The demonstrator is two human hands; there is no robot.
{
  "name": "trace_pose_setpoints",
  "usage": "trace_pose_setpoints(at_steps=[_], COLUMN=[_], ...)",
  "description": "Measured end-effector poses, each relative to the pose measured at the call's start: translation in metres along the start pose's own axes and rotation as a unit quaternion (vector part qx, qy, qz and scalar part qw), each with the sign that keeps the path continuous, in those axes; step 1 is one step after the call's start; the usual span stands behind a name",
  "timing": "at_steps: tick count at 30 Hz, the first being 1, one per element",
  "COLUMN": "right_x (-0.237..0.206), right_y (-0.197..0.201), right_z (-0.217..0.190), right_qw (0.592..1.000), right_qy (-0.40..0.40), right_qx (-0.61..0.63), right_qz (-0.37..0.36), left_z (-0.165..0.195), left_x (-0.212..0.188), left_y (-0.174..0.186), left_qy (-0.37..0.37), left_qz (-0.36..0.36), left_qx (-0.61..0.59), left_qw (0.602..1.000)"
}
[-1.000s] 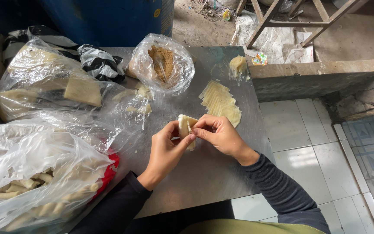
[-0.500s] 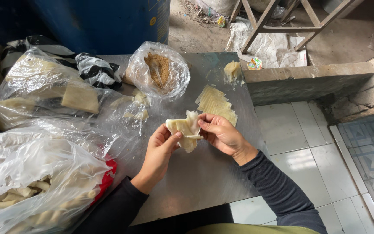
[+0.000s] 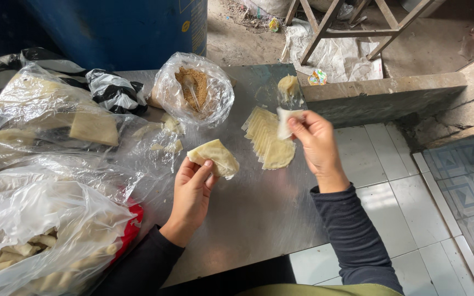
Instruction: The person takes pieces of pale dough from a plastic bag, dips or coats them in a brown powder from a plastic-lined container, folds and shapes the dough pieces by hand, and arranges the finished pieces in rows on a metal tray. They occasionally reposition pieces on the tray and reach back into the bag for more dough.
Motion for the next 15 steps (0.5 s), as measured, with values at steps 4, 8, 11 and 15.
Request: trace_pose_setpoints(at_steps=[4, 8, 11, 15], right_x=[-0.003, -0.011, -0.014, -0.016], right_y=[0.001, -0.012, -0.015, -0.017], right_z=[-0.028, -0.017, -0.014, -0.012], right_qw=[0.916, 0.896, 0.887, 0.881], right_qy=[0.072, -0.032, -0.042, -0.028], right_qx=[-0.389, -0.401, -0.4, -0.391], right_qz=[-0.071, -0.187, -0.228, -0.266], left_z=[0.001, -0.002, -0.003, -0.003], left_x=[0.001, 0.001, 0.001, -0.001], left_y=[-0.001, -0.001, 0.0, -0.001], left_qy=[-0.006, 0.005, 0.007, 0.018], left_qz=[-0.001, 0.004, 0.004, 0.005], left_qx=[0.004, 0.017, 0.023, 0.035], left_qw=[1.0, 1.0, 1.0, 0.999])
Point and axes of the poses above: each hand's wrist, its own x-axis towards the middle knuckle, its own y-axis out of the back of the hand, z = x × y, the point moved 5 cm from there along x, towards the middle knuckle, and after that the axes turned 8 degrees about y, right-handed, at the moved point
